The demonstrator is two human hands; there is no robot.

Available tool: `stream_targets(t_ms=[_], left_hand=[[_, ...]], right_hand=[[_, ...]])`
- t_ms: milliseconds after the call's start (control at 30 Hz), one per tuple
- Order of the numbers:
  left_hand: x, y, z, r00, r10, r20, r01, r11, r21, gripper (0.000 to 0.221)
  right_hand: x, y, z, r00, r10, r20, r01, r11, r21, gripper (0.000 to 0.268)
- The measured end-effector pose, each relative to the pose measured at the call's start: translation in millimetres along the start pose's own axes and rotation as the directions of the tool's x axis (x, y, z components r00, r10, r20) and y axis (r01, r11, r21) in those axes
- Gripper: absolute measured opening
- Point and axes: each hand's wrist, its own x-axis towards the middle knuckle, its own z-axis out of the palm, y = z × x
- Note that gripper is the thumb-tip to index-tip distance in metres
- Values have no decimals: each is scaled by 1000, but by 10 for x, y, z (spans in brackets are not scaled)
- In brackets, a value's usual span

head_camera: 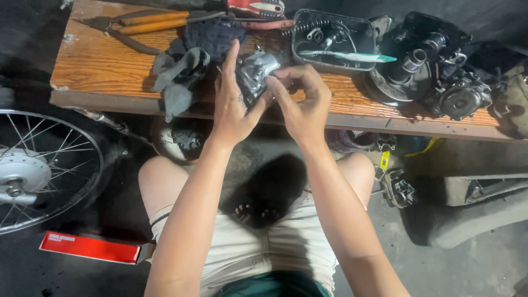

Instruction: Disassembling a motorcycle carburetor to inspect and clean internal components.

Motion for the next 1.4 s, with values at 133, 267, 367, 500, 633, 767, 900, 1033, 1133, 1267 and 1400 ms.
stream_targets(t_ms=[133, 267, 367, 500, 633, 767, 900, 1033, 1133, 1267, 1400], left_hand=[[5, 11, 11, 1000, 1, -8, -1, 1000, -4, 90], [-2, 6, 12, 1000, 9, -10, -9, 1000, -7, 84], [-9, -13, 30, 1000, 13, -11, -13, 1000, -17, 86], [-14, -11, 23, 1000, 1, -12, -1, 1000, -28, 90], [-11, 6, 19, 1000, -4, -26, 3, 1000, -28, 92], [-11, 33, 18, 999, -26, -31, 25, 999, -48, 95], [-15, 2, 44, 999, -12, -42, 10, 999, -44, 98], [-8, -16, 40, 999, -18, -50, 16, 999, -44, 94], [17, 3, 43, 996, 4, -86, -11, 996, -88, 96], [49, 109, -23, 989, -29, -142, -8, 967, -256, 89], [81, 188, -93, 963, -172, -207, 108, 952, -287, 47]], right_hand=[[2, -26, -28, 999, -27, 17, 27, 1000, -16, 11], [7, 35, -15, 999, -34, 16, 34, 999, -8, 7], [8, 8, -18, 999, -35, 19, 35, 999, 7, 10], [6, 31, -8, 998, -67, 9, 67, 998, -12, 6], [33, 56, -16, 1000, -20, 16, 20, 999, 30, 12], [47, 35, -25, 997, -71, 41, 69, 997, 45, 8], [44, 43, -52, 995, -29, 99, 26, 999, 31, 16], [62, 99, -35, 994, -78, 75, 76, 997, 28, 8], [79, 122, -26, 996, 24, 86, -31, 996, 81, 16], [112, 172, -34, 993, -34, 116, 25, 997, 76, 9], [135, 170, -14, 993, 12, 116, -23, 995, 94, 8]])
